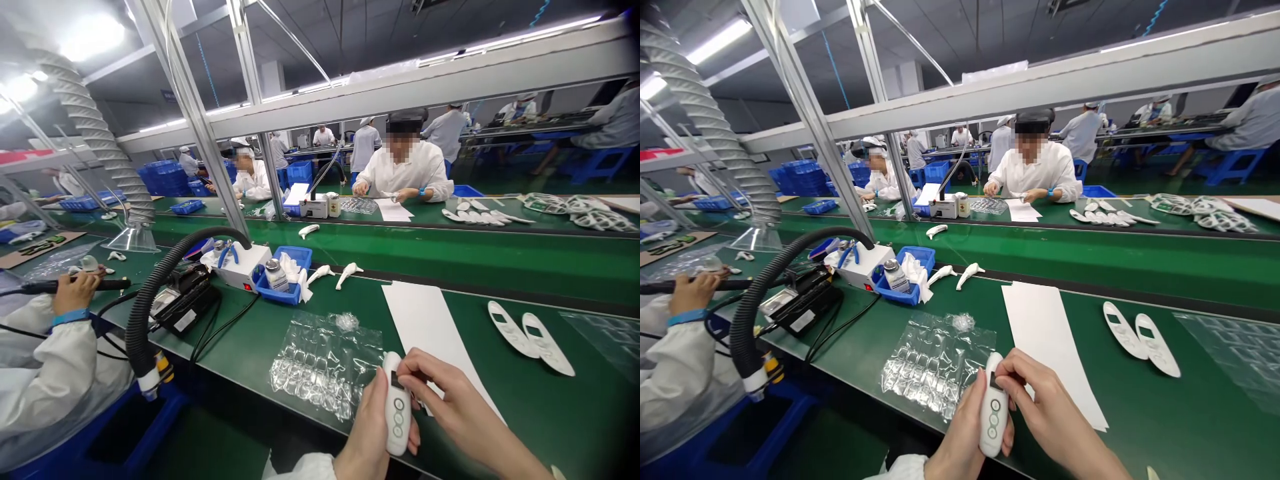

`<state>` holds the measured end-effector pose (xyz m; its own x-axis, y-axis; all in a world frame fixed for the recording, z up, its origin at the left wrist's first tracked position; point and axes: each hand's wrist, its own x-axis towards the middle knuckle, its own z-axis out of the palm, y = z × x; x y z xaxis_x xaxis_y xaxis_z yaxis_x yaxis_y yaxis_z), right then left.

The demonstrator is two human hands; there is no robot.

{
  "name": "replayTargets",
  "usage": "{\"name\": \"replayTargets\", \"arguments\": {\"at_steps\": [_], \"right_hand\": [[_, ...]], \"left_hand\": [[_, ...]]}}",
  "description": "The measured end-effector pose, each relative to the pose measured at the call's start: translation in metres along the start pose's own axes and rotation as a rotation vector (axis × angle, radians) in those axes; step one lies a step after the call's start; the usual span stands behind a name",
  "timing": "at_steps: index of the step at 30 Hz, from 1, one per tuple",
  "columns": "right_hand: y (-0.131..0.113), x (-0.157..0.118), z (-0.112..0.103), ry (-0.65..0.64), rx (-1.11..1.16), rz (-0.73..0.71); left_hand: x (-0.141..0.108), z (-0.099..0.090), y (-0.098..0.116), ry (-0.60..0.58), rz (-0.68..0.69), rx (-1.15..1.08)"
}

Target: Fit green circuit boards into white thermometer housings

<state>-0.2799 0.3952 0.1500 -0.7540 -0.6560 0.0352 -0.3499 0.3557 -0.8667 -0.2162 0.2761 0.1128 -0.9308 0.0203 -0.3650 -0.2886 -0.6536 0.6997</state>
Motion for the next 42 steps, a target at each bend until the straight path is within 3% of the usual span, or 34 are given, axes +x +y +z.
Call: {"name": "replayTargets", "arguments": {"at_steps": [24,27,31,35,39,42], "right_hand": [[0.002,0.004,0.008,0.034,0.048,0.035],[0.006,0.003,0.013,0.067,0.111,0.063],[0.015,0.004,0.023,0.064,0.416,0.151],[0.011,0.003,0.02,0.122,0.335,0.023],[-0.01,0.002,0.005,-0.049,0.181,-0.091],[-0.019,0.002,-0.003,-0.201,0.239,-0.093]], "left_hand": [[0.003,-0.006,-0.006,0.012,0.041,0.001],[0.003,-0.007,-0.005,0.039,0.068,0.071],[0.005,-0.011,-0.003,0.038,0.129,0.308],[0.003,-0.018,-0.005,0.044,0.108,0.481],[-0.007,-0.03,-0.003,0.015,0.054,0.64],[-0.016,-0.037,0.008,-0.061,0.188,0.832]]}}
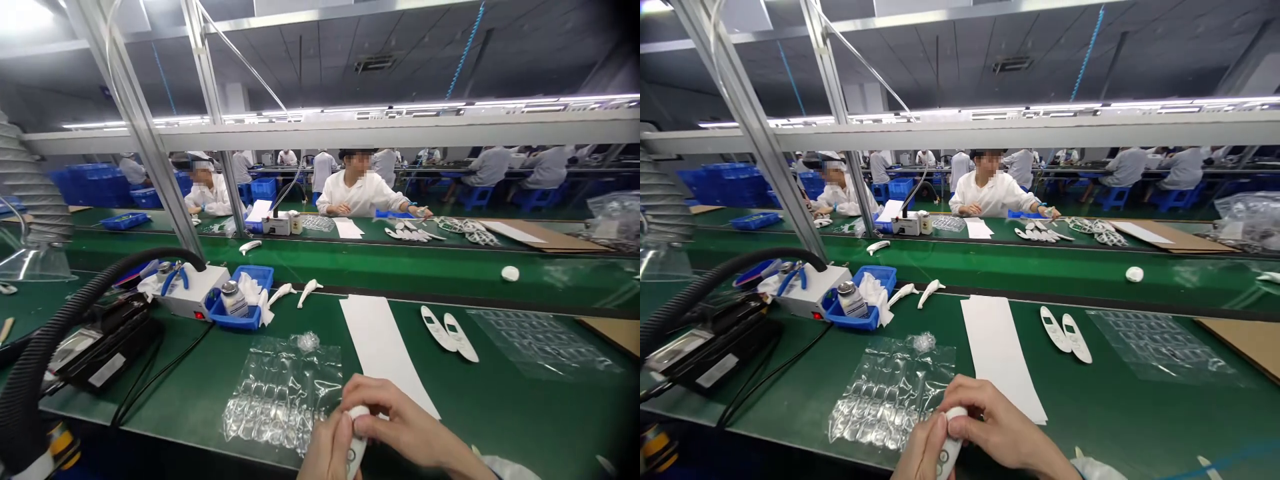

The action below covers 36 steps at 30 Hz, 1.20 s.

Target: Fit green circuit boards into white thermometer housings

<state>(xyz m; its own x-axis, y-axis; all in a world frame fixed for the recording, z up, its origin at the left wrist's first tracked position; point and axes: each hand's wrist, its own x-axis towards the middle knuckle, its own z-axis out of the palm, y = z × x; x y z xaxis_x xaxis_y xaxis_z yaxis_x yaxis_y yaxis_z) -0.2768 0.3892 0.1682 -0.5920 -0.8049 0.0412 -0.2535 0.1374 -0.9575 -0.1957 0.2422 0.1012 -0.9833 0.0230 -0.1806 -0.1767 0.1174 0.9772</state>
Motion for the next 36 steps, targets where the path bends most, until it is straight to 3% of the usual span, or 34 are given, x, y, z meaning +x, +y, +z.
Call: {"name": "replayTargets", "arguments": {"at_steps": [3,6,7,12,14,16,20,24,30,36], "right_hand": [[0.01,0.004,-0.019,-0.053,0.075,0.048],[0.042,0.02,-0.066,0.172,0.121,0.143],[0.055,0.029,-0.087,0.357,0.121,0.19],[0.114,0.086,-0.191,0.795,0.07,0.303],[0.129,0.101,-0.215,0.907,0.026,0.329],[0.14,0.11,-0.225,0.933,-0.028,0.349],[0.149,0.12,-0.21,0.8,-0.129,0.345],[0.146,0.131,-0.173,0.574,-0.168,0.222],[0.123,0.137,-0.123,0.416,-0.093,0.029],[0.083,0.13,-0.094,0.35,-0.088,-0.099]], "left_hand": [[0.003,-0.02,0.015,0.03,0.108,0.092],[0.026,-0.049,0.031,0.116,0.177,0.226],[0.038,-0.059,0.034,0.157,0.198,0.292],[0.126,-0.103,0.034,0.286,0.297,0.525],[0.163,-0.109,0.031,0.335,0.31,0.583],[0.194,-0.107,0.029,0.381,0.308,0.622],[0.227,-0.093,0.022,0.386,0.296,0.644],[0.227,-0.075,0.015,0.261,0.309,0.62],[0.2,-0.061,0.022,0.205,0.232,0.439],[0.156,-0.057,0.039,0.133,0.292,0.284]]}}
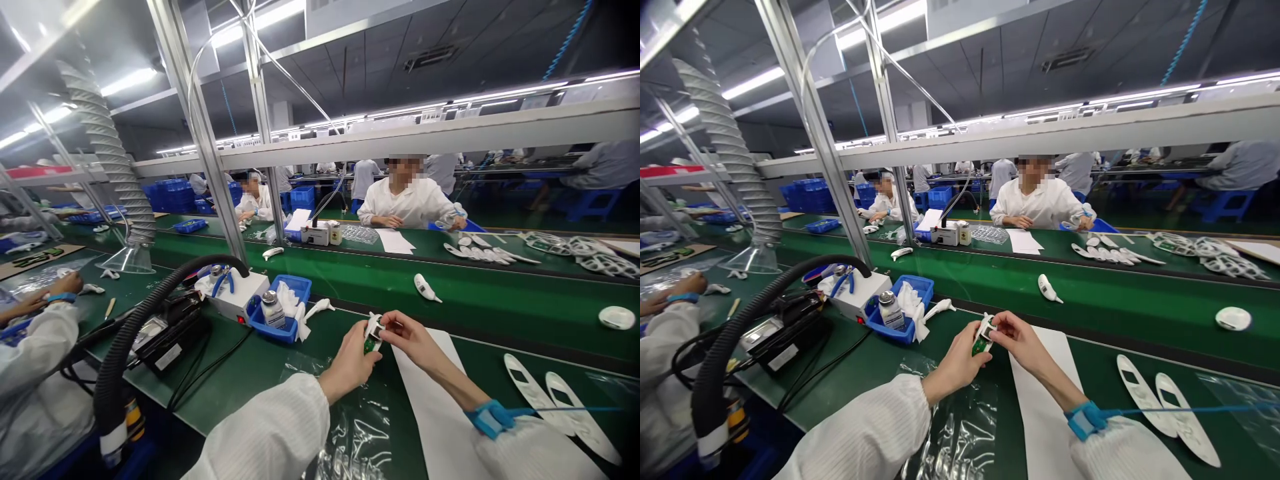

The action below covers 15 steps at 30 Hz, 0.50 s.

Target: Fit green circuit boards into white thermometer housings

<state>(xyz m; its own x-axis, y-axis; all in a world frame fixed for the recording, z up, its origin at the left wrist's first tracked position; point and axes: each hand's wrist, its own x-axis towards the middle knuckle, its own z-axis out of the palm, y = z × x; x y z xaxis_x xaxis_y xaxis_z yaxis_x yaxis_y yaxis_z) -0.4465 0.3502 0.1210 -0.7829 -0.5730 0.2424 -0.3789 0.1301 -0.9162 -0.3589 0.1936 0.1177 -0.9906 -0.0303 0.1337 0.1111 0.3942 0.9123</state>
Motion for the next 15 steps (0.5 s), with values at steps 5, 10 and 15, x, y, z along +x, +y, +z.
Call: {"name": "replayTargets", "arguments": {"at_steps": [5,10,15], "right_hand": [[-0.029,-0.008,0.016,0.023,-0.128,-0.115],[-0.05,-0.027,0.042,0.02,-0.258,-0.211],[-0.035,-0.023,0.072,-0.061,-0.271,-0.096]], "left_hand": [[-0.02,-0.006,0.009,0.001,-0.007,-0.12],[-0.023,-0.018,0.005,0.064,-0.119,-0.322],[-0.057,-0.054,0.05,0.233,-0.153,-0.643]]}}
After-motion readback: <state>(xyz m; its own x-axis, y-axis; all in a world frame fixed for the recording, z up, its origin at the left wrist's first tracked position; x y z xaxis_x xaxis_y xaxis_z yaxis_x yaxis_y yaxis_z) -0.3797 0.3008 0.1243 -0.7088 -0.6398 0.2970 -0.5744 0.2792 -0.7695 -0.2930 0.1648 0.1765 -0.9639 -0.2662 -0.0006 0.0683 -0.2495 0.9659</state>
